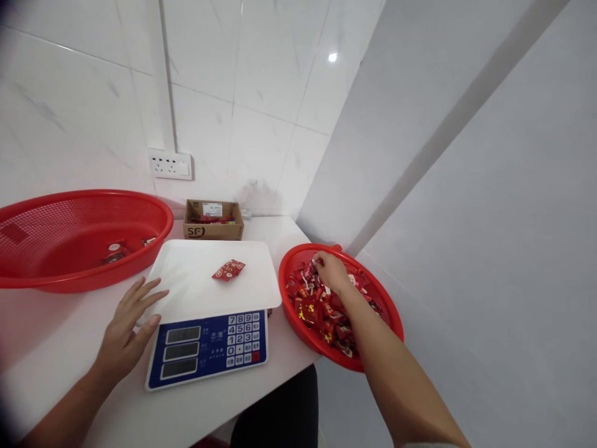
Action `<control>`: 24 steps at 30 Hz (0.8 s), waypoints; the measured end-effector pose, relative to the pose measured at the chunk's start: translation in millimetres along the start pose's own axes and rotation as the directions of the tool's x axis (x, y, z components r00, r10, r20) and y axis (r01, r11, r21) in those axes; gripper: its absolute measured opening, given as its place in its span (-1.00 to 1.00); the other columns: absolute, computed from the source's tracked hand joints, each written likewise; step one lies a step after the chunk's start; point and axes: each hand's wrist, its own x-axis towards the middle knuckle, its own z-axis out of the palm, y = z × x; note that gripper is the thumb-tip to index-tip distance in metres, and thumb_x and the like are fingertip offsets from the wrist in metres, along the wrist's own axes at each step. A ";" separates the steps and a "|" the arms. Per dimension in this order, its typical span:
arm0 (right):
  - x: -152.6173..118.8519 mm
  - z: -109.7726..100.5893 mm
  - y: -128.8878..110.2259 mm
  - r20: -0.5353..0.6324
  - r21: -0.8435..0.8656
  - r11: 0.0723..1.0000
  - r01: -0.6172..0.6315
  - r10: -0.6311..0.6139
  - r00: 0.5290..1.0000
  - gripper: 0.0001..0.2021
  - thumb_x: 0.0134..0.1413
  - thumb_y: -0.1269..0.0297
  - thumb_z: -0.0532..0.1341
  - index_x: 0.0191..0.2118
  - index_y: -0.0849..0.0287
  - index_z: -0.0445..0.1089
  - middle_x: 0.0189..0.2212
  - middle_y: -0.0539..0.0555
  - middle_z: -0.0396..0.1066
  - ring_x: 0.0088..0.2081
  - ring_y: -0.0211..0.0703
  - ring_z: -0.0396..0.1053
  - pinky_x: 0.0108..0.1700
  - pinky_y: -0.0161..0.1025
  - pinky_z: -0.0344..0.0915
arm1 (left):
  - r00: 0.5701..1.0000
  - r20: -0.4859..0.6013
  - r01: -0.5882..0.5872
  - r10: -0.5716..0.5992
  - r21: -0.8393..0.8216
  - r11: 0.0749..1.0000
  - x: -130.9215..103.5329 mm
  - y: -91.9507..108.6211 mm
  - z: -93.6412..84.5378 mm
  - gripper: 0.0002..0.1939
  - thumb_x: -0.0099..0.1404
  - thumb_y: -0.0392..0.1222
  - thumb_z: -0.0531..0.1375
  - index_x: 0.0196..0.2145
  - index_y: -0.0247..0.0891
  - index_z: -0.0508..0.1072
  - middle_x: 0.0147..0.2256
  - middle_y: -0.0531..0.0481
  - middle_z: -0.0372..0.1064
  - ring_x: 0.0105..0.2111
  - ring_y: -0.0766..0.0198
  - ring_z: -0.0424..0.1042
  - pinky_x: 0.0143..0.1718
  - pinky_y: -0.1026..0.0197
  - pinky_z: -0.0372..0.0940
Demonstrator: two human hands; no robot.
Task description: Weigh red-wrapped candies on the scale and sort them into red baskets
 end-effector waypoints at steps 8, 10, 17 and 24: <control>-7.6 -11.6 -90.2 0.005 0.081 0.970 0.228 -0.229 0.973 -0.87 0.07 0.42 0.08 -0.34 0.12 0.36 -0.35 0.02 0.38 -0.30 -0.20 0.30 -0.26 -0.31 0.13 | 1.000 0.002 0.000 0.000 0.004 1.000 0.2 2.0 -0.2 -0.68 0.28 -0.18 0.03 -0.01 -0.16 0.29 0.13 -0.08 0.14 0.21 -0.01 -0.04 0.18 -0.17 -0.06; -12.4 -0.9 -117.2 0.045 0.099 0.956 0.277 -0.283 0.958 -0.89 0.07 0.41 0.10 -0.32 0.11 0.36 -0.33 0.02 0.35 -0.30 -0.20 0.29 -0.28 -0.32 0.12 | 1.000 0.007 -0.003 0.003 0.009 1.000 0.2 1.7 -0.6 -0.69 0.28 -0.18 0.03 -0.01 -0.16 0.29 0.13 -0.09 0.14 0.21 0.00 -0.04 0.18 -0.16 -0.06; -17.8 36.7 -170.3 0.075 0.194 0.910 0.368 -0.387 0.919 -0.92 0.12 0.33 0.12 -0.28 0.09 0.35 -0.32 0.02 0.29 -0.35 -0.23 0.27 -0.34 -0.33 0.11 | 1.000 0.004 0.031 -0.031 0.030 0.999 -0.6 -0.4 -2.0 -0.69 0.29 -0.14 0.03 -0.02 -0.17 0.30 0.11 -0.11 0.16 0.21 0.02 -0.04 0.17 -0.15 -0.04; -12.1 30.1 -176.1 -0.072 0.325 0.874 0.360 -0.357 0.931 -0.93 0.12 0.32 0.10 -0.27 0.10 0.31 -0.33 0.00 0.29 -0.32 -0.25 0.28 -0.25 -0.30 0.19 | 1.000 0.000 0.018 -0.018 0.035 0.999 0.1 1.3 -3.3 -0.70 0.29 -0.16 0.03 -0.02 -0.18 0.29 0.11 -0.12 0.16 0.21 0.02 -0.05 0.15 -0.14 0.01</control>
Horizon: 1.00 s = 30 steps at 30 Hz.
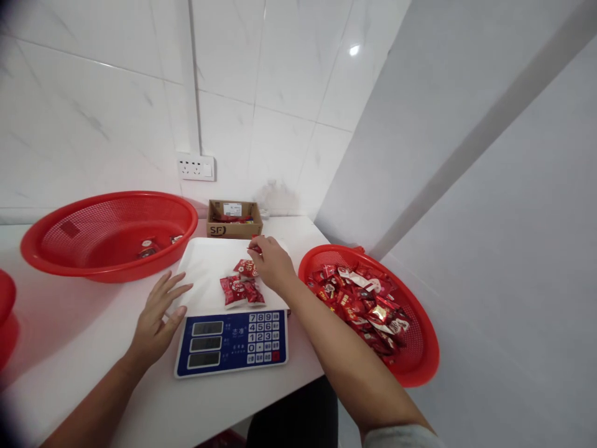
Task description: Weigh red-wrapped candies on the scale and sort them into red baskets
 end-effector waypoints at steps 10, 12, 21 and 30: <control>-23.4 2.0 29.1 -0.036 0.244 0.960 -0.138 0.151 0.988 -0.83 0.10 0.21 0.04 -0.25 0.13 0.30 -0.43 -0.04 0.34 -0.40 -0.26 0.31 -0.33 -0.27 0.28 | 1.000 0.000 -0.007 0.007 -0.016 1.000 1.1 1.6 0.3 -0.69 0.29 -0.18 0.03 -0.02 -0.21 0.29 0.11 -0.14 0.16 0.21 0.01 -0.04 0.16 -0.14 -0.02; -28.0 2.1 30.8 -0.047 0.214 0.966 -0.149 0.162 0.986 -0.83 0.08 0.21 0.06 -0.27 0.15 0.31 -0.42 -0.01 0.35 -0.38 -0.24 0.30 -0.30 -0.26 0.27 | 1.000 0.002 0.001 -0.001 -0.016 1.000 1.0 1.4 0.3 -0.69 0.29 -0.17 0.04 -0.01 -0.20 0.29 0.11 -0.13 0.15 0.21 0.02 -0.04 0.16 -0.13 -0.01; -40.7 3.7 21.3 0.096 -0.094 0.983 -0.157 0.166 0.981 -0.61 0.15 0.12 0.06 0.06 0.12 0.26 -0.18 0.15 0.37 -0.14 -0.07 0.30 -0.11 -0.14 0.22 | 1.000 -0.009 -0.005 0.005 -0.017 1.000 0.1 0.1 1.1 -0.70 0.29 -0.17 0.03 -0.02 -0.22 0.30 0.11 -0.15 0.16 0.21 0.00 -0.03 0.16 -0.15 -0.02; -42.0 45.2 1.7 0.356 -0.092 0.993 -0.077 0.105 0.929 -0.42 0.18 -0.02 -0.02 0.26 0.08 -0.01 0.26 0.20 -0.11 0.26 0.14 -0.21 0.19 0.18 -0.21 | 1.000 -0.001 -0.022 0.022 -0.018 1.000 0.1 0.1 1.7 -0.70 0.29 -0.19 0.03 -0.01 -0.20 0.29 0.11 -0.14 0.16 0.21 0.00 -0.03 0.15 -0.16 0.00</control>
